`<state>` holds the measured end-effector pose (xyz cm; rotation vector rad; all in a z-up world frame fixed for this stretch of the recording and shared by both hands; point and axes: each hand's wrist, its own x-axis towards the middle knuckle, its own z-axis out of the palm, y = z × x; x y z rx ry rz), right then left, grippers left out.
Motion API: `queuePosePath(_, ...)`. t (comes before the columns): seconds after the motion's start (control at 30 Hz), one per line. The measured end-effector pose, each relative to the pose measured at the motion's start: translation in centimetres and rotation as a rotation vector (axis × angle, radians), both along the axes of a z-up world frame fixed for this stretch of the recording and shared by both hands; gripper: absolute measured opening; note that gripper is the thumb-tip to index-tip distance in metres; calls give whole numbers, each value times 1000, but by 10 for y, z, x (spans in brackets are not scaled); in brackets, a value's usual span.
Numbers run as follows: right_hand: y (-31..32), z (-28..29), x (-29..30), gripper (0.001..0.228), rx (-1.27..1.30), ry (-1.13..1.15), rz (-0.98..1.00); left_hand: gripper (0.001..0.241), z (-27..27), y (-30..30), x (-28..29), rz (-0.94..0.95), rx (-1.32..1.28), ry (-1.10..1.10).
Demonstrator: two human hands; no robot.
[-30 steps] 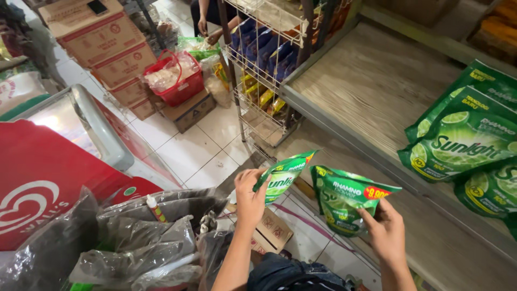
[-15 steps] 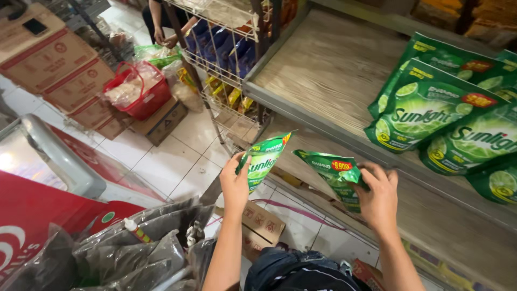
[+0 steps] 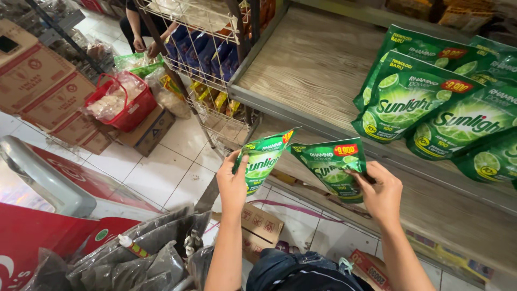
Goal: The person picks up green liquid soap pouches from a crate and a cardboard box, places them upright on a wooden shelf next to bottles of oil, and organizes the remaining pouches inside a box while sitting on the floor.
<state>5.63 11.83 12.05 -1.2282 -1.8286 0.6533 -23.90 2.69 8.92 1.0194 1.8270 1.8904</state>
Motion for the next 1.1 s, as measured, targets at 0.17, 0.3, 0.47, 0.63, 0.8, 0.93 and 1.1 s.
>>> queuePosePath(0.17,6,4,-12,14,-153,300,72,26,-2,-4,-6,-27,5,-159)
queuePosePath(0.3,18,11,-33,13,-170,379,137,28,-4,-8,-7,-20,9,-143)
queuePosePath(0.47,51,29,-66,15,-16,397,184,30,-5,-15,-11,6,22,-250)
queuePosePath(0.63,101,43,-93,13,15,728,212,32,-10,-23,-14,29,-12,-266)
queuePosePath(0.8,141,14,-114,18,-134,466,61,32,-17,-30,-13,27,-7,-314)
queuePosePath(0.93,158,-17,-112,26,-91,418,-9,30,-21,-32,-10,5,-24,-296)
queuePosePath(1.1,169,-30,-104,23,78,447,61,31,-23,-31,2,-41,-68,-276)
